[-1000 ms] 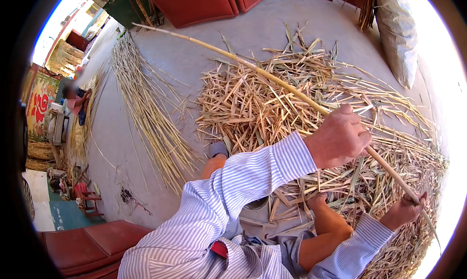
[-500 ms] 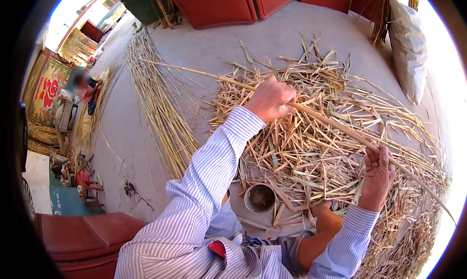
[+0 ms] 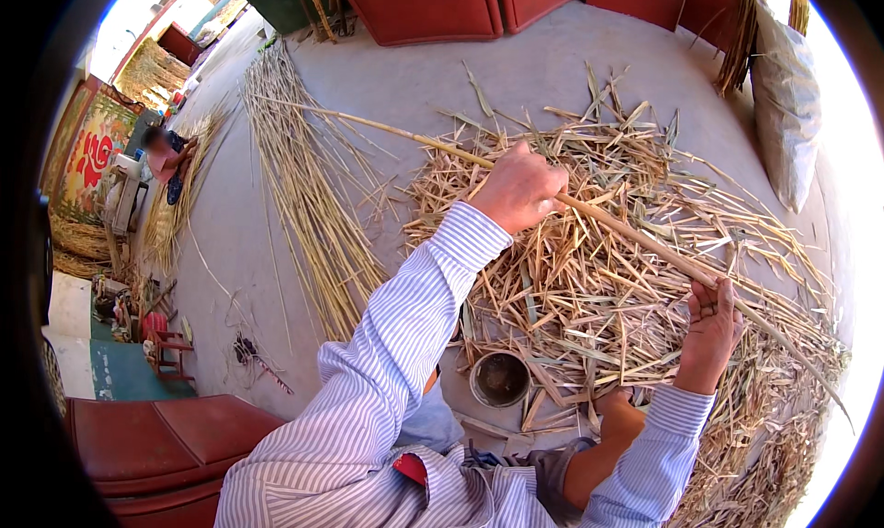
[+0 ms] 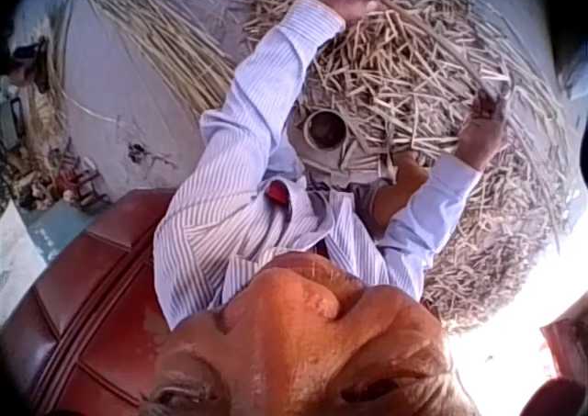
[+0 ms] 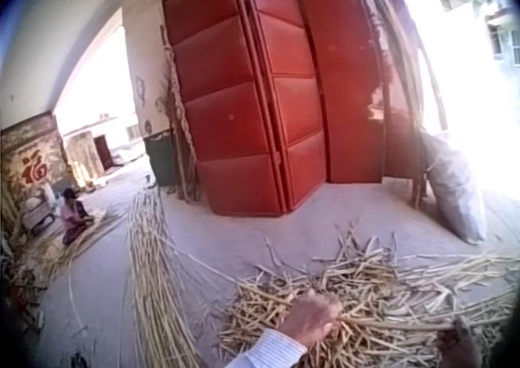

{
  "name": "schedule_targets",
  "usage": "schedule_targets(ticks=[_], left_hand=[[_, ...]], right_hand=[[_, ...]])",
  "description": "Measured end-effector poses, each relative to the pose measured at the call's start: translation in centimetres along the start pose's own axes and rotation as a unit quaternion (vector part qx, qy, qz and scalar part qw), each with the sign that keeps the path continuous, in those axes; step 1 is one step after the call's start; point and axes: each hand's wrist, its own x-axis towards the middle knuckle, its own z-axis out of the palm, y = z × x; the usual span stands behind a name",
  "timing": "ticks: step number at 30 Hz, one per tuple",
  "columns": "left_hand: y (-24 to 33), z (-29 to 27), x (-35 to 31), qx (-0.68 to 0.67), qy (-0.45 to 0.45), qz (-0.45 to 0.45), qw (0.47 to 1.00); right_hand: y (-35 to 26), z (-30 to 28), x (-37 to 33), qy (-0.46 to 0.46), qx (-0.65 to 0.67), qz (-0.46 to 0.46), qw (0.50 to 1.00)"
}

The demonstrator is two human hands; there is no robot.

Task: The person sits on the floor and repeatedly picks up dried plant stems, strips off the outer layers by hand, and discards the debris. The process is repeated for multiple stems throughout the clip.

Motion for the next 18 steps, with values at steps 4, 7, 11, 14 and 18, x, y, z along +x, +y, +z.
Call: schedule_targets(ticks=[4,7,11,14,18], left_hand=[[-0.5,-0.1,-0.7,0.032,-0.021,-0.051,0.998],[-0.3,1.0,-0.4,0.064,-0.046,-0.059,0.995],[2.3,1.1,-1.1,-0.081,0.042,0.026,0.995],[5.6,2.5,-0.1,-0.153,0.086,0.031,0.984],[6.9,4.1,0.4,-0.151,0.11,0.042,0.981]], right_hand=[[0.2,0.7,-0.4,-0.026,-0.008,0.017,0.999],[0.2,1.5,-0.3,0.003,-0.048,0.003,0.999],[1.2,3.6,-1.0,-0.065,-0.055,-0.031,0.996],[1.2,4.9,-1.8,-0.106,-0.02,-0.04,0.993],[0.3,4.3,-1.8,-0.073,-0.044,-0.055,0.995]])
